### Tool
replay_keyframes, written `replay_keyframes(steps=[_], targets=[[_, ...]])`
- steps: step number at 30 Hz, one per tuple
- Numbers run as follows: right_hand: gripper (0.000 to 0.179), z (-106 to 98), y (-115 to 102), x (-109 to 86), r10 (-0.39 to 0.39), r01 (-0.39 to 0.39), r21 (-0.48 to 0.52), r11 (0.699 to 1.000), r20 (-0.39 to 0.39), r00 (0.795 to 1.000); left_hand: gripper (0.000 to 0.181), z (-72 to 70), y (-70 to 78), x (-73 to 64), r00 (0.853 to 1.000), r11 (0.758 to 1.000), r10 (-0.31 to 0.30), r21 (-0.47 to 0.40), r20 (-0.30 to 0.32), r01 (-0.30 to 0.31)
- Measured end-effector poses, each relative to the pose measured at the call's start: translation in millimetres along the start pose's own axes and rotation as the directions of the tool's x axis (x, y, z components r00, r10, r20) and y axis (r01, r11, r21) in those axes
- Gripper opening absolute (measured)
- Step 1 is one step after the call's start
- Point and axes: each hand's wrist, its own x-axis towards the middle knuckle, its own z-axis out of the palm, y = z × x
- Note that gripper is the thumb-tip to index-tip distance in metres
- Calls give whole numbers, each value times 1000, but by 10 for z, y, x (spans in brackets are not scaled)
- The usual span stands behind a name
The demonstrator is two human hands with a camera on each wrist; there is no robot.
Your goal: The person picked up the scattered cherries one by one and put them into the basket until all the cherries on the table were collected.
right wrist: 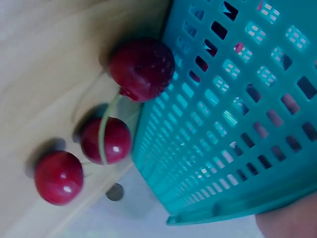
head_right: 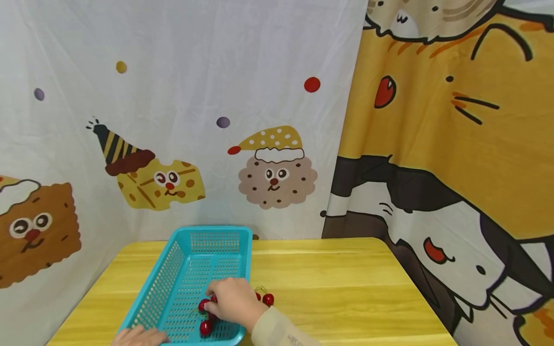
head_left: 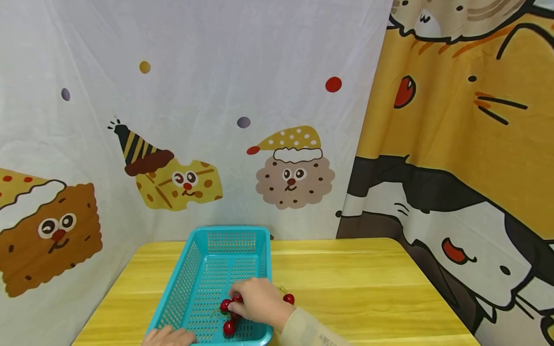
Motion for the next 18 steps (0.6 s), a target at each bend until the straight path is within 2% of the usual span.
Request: replay_keyframes(steps=[2,4,6,8,11,14,16,18], targets=[[19,-23,42,-25,5,3,155,988,-47,999,27,-2,-4,3,1000,1000,6,-6,2,-6],[17,-61,97,-45,32,-3,307,952,-87,996,27,-3,-5,5,1000,1000,6,-9,4,-6],[17,-96,182,-67,76,-13,412,911,-137,988,28,-3,-7,6,1000,1000,8,-7,7,-8],[17,-143,297,-93,123,-12,473,881,-205,971,27,-2,-6,7,1000,1000,7,-5,8,-7],[17,-213,520,-152,204,-33,494,869,-297,933,27,0,-5,8,1000,1000,8,3,5,-8],[14,-274,731,-248,265,-78,489,869,-327,907,28,-6,-2,3,1000,1000,-9,0,20,9],[12,-288,833,-332,280,-113,469,876,-304,911,30,-11,0,1,999,1000,-19,-3,30,19],[10,-275,895,-424,273,-142,438,888,-253,928,30,-13,-3,5,999,1000,-17,-8,29,17]])
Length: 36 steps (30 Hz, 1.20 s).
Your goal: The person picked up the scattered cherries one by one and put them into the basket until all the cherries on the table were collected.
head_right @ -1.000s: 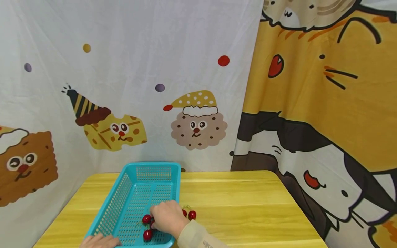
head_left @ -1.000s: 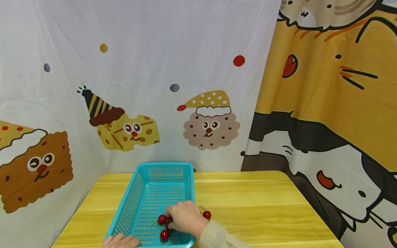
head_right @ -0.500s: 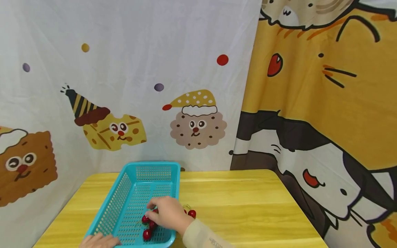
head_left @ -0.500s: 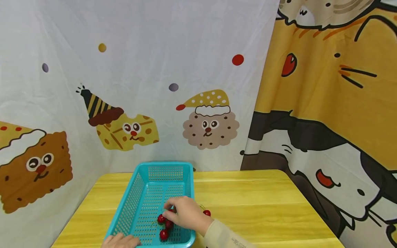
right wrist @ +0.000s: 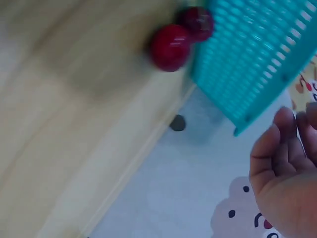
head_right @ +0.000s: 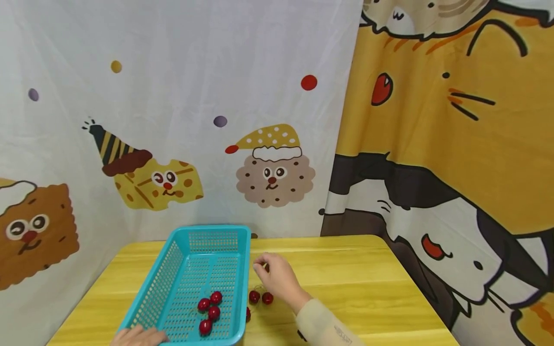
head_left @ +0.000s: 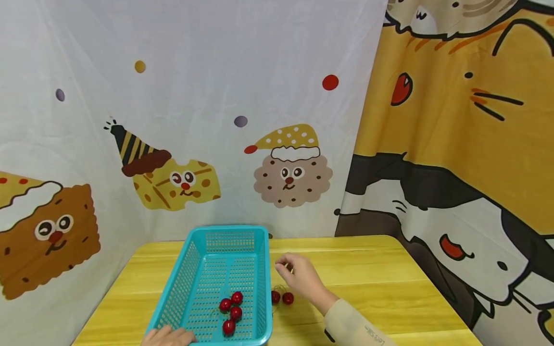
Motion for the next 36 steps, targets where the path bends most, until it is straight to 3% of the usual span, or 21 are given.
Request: replay_keyframes(steps=[3,6,9,13,16,21,29,36], targets=[[8,9,66,-126,-18,25,-66,997,105,994,30,1,-3,14,1000,1000,18,5,-14,-18],[5,72,82,-253,-83,110,-132,985,190,978,32,-5,-8,19,1000,1000,20,-1,-9,-20],[4,150,61,-351,-178,225,-201,953,225,958,33,-17,-12,14,1000,1000,11,-10,5,-11],[11,248,22,-415,-285,347,-304,887,230,931,33,-23,-14,13,1000,1000,17,-4,-5,-17],[13,316,4,-444,-294,366,-376,851,236,926,32,-23,-12,16,1000,1000,21,1,-8,-21],[16,412,-31,-488,-258,343,-455,822,238,936,31,-28,-2,22,1000,1000,8,8,25,-9],[8,486,-44,-510,-267,357,-397,846,266,926,31,-21,-13,17,999,1000,21,20,29,-22],[12,493,-55,-522,-298,385,-391,836,266,917,30,0,-17,8,999,999,34,16,-32,-34]])
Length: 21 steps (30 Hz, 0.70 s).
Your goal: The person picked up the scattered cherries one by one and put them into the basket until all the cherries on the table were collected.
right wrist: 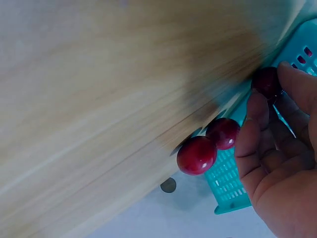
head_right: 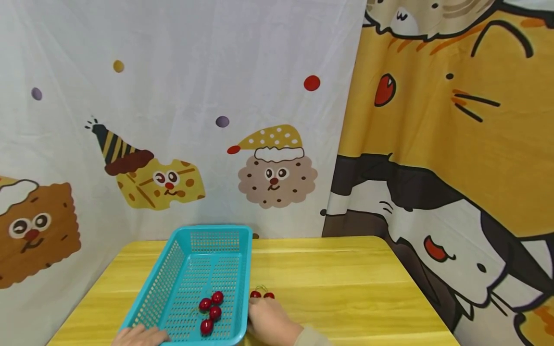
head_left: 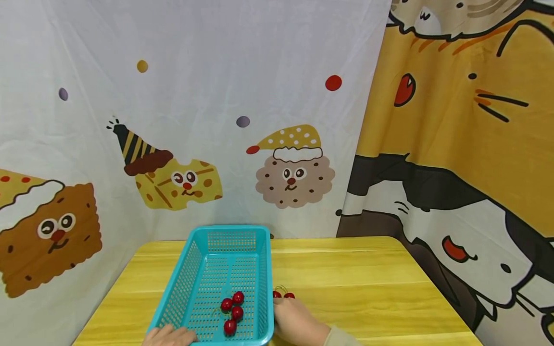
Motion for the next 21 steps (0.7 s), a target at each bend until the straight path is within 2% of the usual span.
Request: replay_keyframes(steps=[3,8,11,16,18,21], targets=[[13,-3,-5,-8,9,-9,-2,1000,12,1000,28,8,8,2,1000,1000,1,4,-8,-1],[14,-13,2,-41,-25,26,-65,998,22,999,26,2,25,-1,1000,1000,-2,0,1,2],[12,-38,-2,-57,-50,54,-96,994,45,998,28,-6,15,-8,1000,1000,-7,-7,26,7],[10,-81,-24,-67,-77,83,-86,993,71,994,29,-9,-5,-8,999,1000,-8,-3,41,8],[12,-86,-25,-74,-83,91,-107,990,78,993,29,-4,-8,-10,999,1000,-11,0,48,11],[10,-93,-30,-93,-93,106,-168,980,88,992,30,2,-9,-15,995,1000,-31,1,90,31]])
